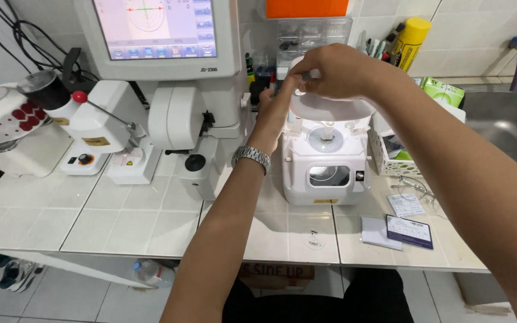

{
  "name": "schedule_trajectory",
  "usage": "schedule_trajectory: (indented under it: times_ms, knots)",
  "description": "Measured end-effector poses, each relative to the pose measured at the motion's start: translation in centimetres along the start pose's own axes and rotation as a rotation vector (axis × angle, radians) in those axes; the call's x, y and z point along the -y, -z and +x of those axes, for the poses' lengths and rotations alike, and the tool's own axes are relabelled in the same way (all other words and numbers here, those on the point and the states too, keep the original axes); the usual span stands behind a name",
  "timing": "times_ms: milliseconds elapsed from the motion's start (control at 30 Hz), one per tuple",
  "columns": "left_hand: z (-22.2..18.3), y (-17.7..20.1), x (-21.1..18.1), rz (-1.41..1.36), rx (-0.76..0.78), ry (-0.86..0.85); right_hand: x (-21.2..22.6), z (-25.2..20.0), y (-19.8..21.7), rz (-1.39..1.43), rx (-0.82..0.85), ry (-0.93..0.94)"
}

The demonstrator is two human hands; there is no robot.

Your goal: Measuring and marking optical lenses using a digital lensmeter and measuring frame dimensions with a ruler.

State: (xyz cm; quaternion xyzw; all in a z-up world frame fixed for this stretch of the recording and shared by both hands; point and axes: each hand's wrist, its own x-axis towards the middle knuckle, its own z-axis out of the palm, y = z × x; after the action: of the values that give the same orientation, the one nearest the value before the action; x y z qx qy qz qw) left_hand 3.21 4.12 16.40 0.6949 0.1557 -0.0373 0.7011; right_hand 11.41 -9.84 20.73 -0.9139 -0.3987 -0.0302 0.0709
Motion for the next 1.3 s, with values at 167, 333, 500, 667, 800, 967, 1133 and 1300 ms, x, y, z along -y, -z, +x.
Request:
schedule_trajectory:
  times_ms: [167, 333, 500, 667, 800, 967, 1133, 1300]
  knots:
    - [-2.3, 1.9, 1.5, 0.055, 0.006, 0.0, 1.2, 0.3, -0.4, -0.029, 0.003, -0.187]
    - [2.0, 3.0, 8.9, -0.061, -0.182, -0.009, 1.7, 1.0, -0.8, -0.018, -0.064, -0.381]
    - [0.2, 3.6, 10.4, -0.067, 0.002, 0.058, 2.0, 1.5, -1.2, 0.177, -0.174, -0.562]
    - [0.1, 3.2, 9.2, -0.038, 0.094, 0.036, 0.8, 1.9, -3.4, 0.111, -0.346, -0.474]
    - [1.8, 2.4, 9.3, -0.068, 0.207, 0.059, 2.7, -2.9, -5.1, 0.263, -0.837, -0.195]
    - [4.7, 2.0, 11.2, -0.139, 0.197, -0.058, 6.0, -10.2, -12.5, 0.982, -0.669, -0.727]
    - [3.8, 2.1, 10.0, -0.168, 0.23, -0.031, 7.1, -9.6, -13.8, 1.411, -0.489, -0.853]
    - [2.9, 2.2, 9.4, -0.192, 0.23, 0.0, 6.0, -7.8, -14.7, 1.43, -0.454, -0.896]
